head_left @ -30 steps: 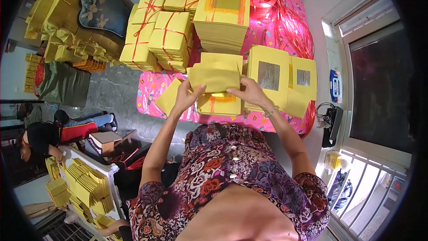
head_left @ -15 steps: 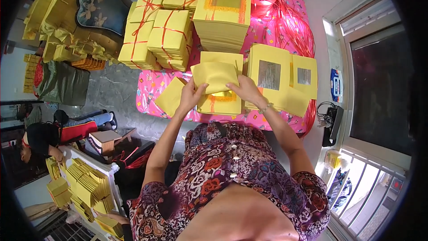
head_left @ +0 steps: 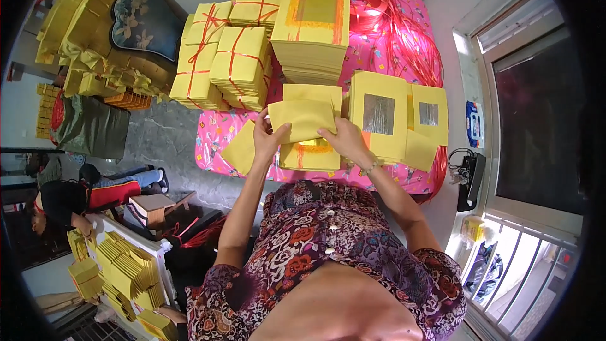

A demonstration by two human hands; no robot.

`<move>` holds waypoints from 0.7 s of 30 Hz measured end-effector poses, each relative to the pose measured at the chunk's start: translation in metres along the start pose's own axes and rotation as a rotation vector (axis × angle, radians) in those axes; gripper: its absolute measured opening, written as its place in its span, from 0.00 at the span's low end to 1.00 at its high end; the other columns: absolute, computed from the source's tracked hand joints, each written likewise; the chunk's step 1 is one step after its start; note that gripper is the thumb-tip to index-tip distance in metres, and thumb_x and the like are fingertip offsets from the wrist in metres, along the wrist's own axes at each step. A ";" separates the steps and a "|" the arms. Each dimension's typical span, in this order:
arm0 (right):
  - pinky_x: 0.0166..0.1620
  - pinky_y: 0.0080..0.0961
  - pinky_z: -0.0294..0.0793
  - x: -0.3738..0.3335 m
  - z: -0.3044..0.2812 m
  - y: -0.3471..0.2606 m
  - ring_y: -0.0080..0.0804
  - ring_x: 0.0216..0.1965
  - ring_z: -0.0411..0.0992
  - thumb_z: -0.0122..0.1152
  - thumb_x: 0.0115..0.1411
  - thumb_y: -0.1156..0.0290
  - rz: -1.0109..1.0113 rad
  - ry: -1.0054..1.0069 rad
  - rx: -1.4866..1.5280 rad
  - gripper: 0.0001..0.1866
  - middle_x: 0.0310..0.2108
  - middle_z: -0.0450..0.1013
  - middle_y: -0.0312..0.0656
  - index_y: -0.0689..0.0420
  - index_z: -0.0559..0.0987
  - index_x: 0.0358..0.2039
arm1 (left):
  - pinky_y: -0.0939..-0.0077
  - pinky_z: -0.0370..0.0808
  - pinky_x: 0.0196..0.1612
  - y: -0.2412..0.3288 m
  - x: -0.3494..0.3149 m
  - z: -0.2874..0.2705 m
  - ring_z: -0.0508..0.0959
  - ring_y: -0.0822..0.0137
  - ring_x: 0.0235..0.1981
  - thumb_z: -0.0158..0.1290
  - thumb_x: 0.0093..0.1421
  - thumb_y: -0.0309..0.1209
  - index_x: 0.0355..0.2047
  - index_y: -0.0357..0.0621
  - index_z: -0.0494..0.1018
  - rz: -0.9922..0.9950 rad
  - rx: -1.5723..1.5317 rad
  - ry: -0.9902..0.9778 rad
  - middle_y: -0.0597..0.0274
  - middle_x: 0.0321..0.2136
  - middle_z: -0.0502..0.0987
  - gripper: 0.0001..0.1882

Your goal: Counting and organizing stacks of yellow paper sheets on a table.

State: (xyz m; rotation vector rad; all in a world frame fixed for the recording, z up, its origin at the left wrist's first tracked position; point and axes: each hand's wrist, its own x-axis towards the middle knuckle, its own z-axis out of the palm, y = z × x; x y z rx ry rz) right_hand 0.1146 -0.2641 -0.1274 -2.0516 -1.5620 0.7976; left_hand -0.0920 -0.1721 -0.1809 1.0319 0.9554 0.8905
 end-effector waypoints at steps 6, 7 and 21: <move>0.46 0.35 0.72 -0.011 0.007 -0.003 0.47 0.46 0.69 0.63 0.56 0.63 -0.097 0.221 0.112 0.22 0.41 0.68 0.53 0.65 0.70 0.44 | 0.73 0.77 0.44 0.015 -0.012 0.014 0.78 0.67 0.40 0.59 0.52 0.19 0.52 0.36 0.66 -0.003 -0.044 0.086 0.56 0.44 0.76 0.26; 0.47 0.31 0.73 -0.014 0.010 -0.006 0.44 0.48 0.69 0.64 0.56 0.65 -0.135 0.336 0.174 0.25 0.46 0.68 0.52 0.64 0.68 0.49 | 0.69 0.77 0.46 0.018 -0.013 0.012 0.78 0.65 0.42 0.57 0.54 0.19 0.51 0.37 0.67 -0.042 -0.109 0.083 0.56 0.45 0.76 0.23; 0.47 0.22 0.73 -0.033 -0.017 -0.038 0.22 0.49 0.68 0.56 0.63 0.71 -0.261 0.300 1.079 0.22 0.48 0.69 0.40 0.63 0.64 0.55 | 0.73 0.74 0.50 0.073 -0.048 0.064 0.76 0.67 0.47 0.59 0.53 0.19 0.53 0.38 0.66 -0.077 -0.283 -0.039 0.55 0.48 0.74 0.26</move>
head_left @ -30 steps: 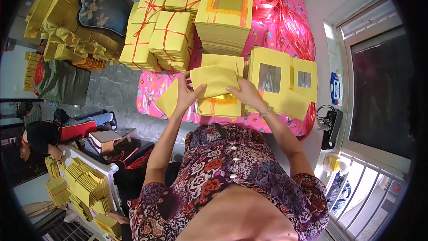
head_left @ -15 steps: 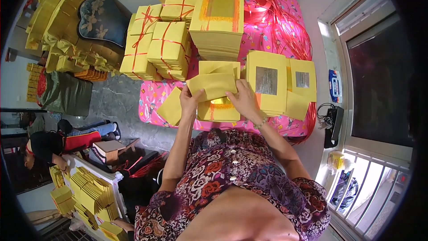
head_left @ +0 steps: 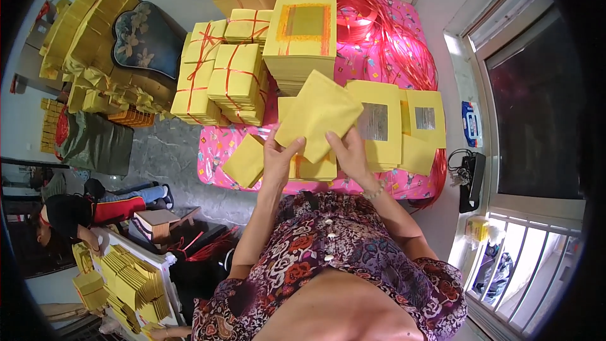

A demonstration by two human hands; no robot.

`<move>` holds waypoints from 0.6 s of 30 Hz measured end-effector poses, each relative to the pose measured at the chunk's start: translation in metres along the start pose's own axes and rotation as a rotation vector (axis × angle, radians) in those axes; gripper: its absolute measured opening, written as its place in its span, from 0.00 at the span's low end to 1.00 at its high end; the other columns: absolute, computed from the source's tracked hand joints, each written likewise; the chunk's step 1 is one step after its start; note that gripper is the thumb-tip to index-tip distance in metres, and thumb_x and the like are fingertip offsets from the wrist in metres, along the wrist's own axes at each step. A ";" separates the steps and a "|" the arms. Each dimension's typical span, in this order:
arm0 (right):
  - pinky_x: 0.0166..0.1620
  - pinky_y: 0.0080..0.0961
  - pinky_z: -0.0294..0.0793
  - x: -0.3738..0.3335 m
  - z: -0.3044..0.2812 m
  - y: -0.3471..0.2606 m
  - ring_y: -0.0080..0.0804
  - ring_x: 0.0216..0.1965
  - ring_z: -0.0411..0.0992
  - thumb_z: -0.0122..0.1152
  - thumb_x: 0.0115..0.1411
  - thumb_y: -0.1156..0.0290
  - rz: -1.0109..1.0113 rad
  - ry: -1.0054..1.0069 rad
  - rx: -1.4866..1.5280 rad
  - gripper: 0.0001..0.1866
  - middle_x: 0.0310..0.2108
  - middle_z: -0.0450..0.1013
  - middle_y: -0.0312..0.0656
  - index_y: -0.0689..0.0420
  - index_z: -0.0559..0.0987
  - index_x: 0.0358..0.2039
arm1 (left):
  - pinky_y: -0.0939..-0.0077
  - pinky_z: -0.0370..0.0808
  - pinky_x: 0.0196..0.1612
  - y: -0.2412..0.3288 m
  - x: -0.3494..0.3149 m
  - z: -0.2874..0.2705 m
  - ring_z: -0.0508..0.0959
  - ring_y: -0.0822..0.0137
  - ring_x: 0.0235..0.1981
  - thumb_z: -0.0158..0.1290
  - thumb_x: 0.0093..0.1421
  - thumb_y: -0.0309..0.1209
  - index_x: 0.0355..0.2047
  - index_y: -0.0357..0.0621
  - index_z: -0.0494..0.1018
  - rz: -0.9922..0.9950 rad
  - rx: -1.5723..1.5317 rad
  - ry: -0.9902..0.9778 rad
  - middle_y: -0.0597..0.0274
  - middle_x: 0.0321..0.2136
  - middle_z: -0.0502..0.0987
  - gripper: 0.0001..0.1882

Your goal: Counting and organizing stacks of yellow paper sheets on a table.

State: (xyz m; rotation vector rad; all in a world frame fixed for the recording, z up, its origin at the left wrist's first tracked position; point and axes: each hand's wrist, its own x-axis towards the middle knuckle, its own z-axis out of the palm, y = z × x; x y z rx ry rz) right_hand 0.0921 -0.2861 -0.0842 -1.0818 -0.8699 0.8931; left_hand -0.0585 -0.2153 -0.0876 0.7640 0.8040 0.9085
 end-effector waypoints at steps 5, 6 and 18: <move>0.46 0.22 0.72 -0.010 -0.018 -0.013 0.22 0.44 0.69 0.55 0.63 0.71 0.073 -0.107 -0.118 0.21 0.45 0.71 0.40 0.64 0.65 0.54 | 0.73 0.69 0.53 0.027 0.007 0.001 0.71 0.67 0.51 0.60 0.53 0.23 0.54 0.37 0.65 0.430 0.503 -0.165 0.57 0.49 0.72 0.28; 0.45 0.22 0.71 -0.011 -0.018 -0.018 0.22 0.43 0.70 0.56 0.63 0.70 0.054 -0.116 -0.131 0.21 0.44 0.71 0.40 0.64 0.66 0.54 | 0.72 0.68 0.54 0.034 0.006 0.005 0.70 0.67 0.52 0.60 0.54 0.24 0.55 0.37 0.64 0.515 0.673 -0.190 0.58 0.49 0.72 0.28; 0.50 0.24 0.69 -0.021 -0.032 -0.027 0.25 0.47 0.69 0.54 0.63 0.70 0.071 -0.164 -0.107 0.22 0.47 0.71 0.41 0.65 0.65 0.55 | 0.79 0.71 0.46 0.035 -0.022 0.044 0.74 0.73 0.43 0.54 0.62 0.27 0.52 0.35 0.66 0.300 0.435 -0.329 0.60 0.44 0.75 0.19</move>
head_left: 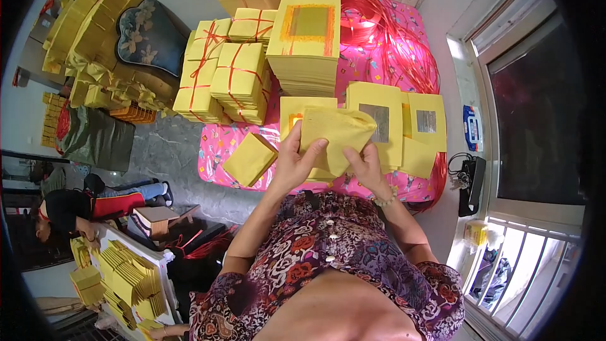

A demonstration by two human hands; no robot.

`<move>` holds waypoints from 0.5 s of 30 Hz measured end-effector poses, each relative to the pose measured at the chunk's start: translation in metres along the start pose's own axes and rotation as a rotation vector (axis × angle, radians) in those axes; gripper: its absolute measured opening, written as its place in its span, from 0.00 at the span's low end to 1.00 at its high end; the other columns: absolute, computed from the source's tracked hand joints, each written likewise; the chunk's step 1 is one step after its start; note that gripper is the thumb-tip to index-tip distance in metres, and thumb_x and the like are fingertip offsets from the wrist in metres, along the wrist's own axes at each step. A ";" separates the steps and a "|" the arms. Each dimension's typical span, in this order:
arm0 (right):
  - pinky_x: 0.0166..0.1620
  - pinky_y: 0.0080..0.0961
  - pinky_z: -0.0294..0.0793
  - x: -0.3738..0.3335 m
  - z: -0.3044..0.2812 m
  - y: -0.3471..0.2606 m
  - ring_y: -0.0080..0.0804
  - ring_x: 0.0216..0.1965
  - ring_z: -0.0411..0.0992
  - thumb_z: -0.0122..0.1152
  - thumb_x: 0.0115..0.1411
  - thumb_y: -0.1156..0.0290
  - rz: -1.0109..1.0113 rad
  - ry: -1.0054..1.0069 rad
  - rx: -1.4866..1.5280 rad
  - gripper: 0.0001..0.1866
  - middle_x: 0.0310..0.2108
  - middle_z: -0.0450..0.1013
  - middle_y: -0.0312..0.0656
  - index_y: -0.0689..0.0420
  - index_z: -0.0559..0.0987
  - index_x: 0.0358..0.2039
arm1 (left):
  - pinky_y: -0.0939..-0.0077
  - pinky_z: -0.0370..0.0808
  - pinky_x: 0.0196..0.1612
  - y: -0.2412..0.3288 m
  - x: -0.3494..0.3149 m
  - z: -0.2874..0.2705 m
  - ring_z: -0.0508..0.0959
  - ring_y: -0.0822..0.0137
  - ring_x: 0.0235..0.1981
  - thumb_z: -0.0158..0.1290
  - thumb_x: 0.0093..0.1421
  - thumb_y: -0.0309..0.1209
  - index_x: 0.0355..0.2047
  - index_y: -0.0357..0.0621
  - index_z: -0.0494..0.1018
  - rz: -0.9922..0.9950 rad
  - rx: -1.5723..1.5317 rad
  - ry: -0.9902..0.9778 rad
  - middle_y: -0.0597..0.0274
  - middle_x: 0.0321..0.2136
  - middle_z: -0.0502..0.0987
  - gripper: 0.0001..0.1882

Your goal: Counting and organizing stacks of yellow paper sheets on a table.

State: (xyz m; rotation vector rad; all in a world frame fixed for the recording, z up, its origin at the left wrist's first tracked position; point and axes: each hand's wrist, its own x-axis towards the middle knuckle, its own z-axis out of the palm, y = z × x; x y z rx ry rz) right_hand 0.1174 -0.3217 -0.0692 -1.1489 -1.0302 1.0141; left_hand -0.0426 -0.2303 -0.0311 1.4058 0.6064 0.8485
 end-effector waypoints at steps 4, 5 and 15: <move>0.50 0.23 0.69 0.000 0.009 0.001 0.24 0.48 0.69 0.53 0.64 0.70 -0.077 0.151 0.087 0.21 0.47 0.71 0.40 0.65 0.65 0.55 | 0.79 0.73 0.44 0.001 0.000 0.013 0.74 0.74 0.42 0.52 0.63 0.26 0.52 0.35 0.65 0.030 -0.061 0.041 0.60 0.43 0.75 0.18; 0.50 0.22 0.69 0.000 0.009 0.003 0.23 0.47 0.68 0.53 0.65 0.70 -0.082 0.168 0.099 0.21 0.47 0.71 0.40 0.65 0.65 0.55 | 0.79 0.73 0.44 0.002 -0.001 0.015 0.74 0.74 0.42 0.52 0.63 0.26 0.52 0.35 0.65 0.028 -0.062 0.041 0.60 0.43 0.75 0.18; 0.46 0.20 0.71 0.002 -0.004 0.054 0.21 0.43 0.70 0.57 0.63 0.70 0.084 0.035 -0.069 0.17 0.43 0.73 0.39 0.64 0.70 0.50 | 0.80 0.73 0.43 -0.063 -0.011 -0.015 0.75 0.75 0.40 0.52 0.62 0.24 0.49 0.36 0.67 -0.027 -0.072 0.045 0.62 0.39 0.76 0.15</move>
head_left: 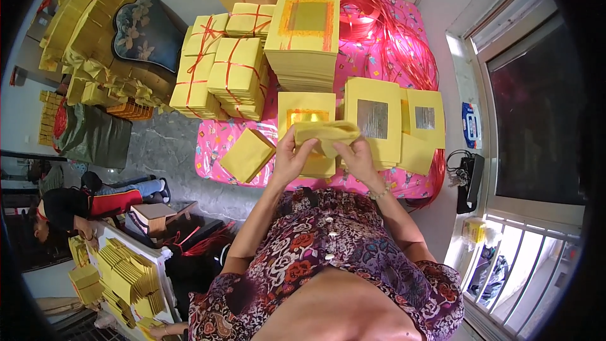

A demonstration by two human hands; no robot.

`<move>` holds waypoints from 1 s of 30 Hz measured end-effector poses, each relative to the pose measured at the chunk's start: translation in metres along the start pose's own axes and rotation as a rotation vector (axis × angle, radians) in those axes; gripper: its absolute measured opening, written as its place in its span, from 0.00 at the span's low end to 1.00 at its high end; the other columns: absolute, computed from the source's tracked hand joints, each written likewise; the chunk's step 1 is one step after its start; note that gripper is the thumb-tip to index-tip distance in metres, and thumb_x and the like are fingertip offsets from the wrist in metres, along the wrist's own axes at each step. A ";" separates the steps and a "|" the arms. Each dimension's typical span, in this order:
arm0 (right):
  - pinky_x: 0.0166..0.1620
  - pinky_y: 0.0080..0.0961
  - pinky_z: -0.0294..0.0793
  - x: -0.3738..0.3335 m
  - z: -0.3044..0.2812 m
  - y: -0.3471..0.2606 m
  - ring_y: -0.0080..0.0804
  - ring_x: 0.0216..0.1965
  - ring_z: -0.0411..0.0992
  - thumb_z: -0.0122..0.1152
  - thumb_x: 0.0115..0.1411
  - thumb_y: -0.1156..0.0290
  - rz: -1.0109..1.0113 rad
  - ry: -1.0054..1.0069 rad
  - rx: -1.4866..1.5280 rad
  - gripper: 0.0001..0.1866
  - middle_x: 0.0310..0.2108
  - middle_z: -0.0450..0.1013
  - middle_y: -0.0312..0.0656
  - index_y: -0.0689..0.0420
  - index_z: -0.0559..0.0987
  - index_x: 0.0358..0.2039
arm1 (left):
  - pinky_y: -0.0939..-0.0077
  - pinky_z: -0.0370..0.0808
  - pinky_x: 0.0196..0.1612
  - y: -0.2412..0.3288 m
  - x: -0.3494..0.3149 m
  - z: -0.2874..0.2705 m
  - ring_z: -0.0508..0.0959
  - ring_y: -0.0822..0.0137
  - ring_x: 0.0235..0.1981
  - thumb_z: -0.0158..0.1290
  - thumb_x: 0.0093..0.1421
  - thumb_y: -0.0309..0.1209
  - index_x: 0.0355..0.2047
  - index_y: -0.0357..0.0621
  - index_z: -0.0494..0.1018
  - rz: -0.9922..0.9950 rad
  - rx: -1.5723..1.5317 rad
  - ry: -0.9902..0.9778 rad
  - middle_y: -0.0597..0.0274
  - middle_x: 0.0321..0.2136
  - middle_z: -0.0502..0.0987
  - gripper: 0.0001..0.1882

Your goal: Counting and organizing stacks of yellow paper sheets on a table.

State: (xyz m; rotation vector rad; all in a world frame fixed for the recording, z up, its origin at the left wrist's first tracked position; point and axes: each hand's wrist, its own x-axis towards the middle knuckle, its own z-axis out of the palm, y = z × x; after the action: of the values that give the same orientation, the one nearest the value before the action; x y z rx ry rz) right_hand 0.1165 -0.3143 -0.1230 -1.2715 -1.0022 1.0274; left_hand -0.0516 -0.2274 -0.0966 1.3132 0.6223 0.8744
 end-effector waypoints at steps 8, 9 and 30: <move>0.41 0.27 0.72 -0.001 0.004 0.025 0.33 0.38 0.74 0.57 0.62 0.63 -0.038 -0.046 -0.317 0.21 0.37 0.75 0.48 0.64 0.69 0.50 | 0.80 0.73 0.43 -0.055 -0.019 -0.016 0.75 0.75 0.40 0.51 0.63 0.23 0.48 0.37 0.68 -0.050 -0.032 0.044 0.63 0.40 0.77 0.13; 0.41 0.27 0.72 -0.001 0.003 0.026 0.35 0.38 0.74 0.57 0.63 0.63 -0.045 -0.049 -0.308 0.21 0.37 0.75 0.49 0.64 0.69 0.50 | 0.80 0.73 0.43 -0.056 -0.019 -0.016 0.75 0.75 0.40 0.50 0.63 0.23 0.48 0.37 0.68 -0.066 -0.042 0.039 0.63 0.40 0.76 0.13; 0.48 0.20 0.70 0.006 0.001 -0.017 0.19 0.44 0.70 0.53 0.65 0.71 0.105 0.035 0.354 0.17 0.46 0.73 0.37 0.64 0.69 0.52 | 0.80 0.72 0.45 0.027 0.008 0.009 0.74 0.75 0.43 0.49 0.65 0.30 0.54 0.36 0.65 -0.267 -0.111 -0.037 0.62 0.44 0.76 0.19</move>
State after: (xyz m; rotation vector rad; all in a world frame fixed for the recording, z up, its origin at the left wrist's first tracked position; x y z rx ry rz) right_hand 0.1180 -0.3085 -0.1057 -1.0521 -0.6943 1.1997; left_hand -0.0448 -0.2251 -0.0677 1.1142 0.6923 0.6559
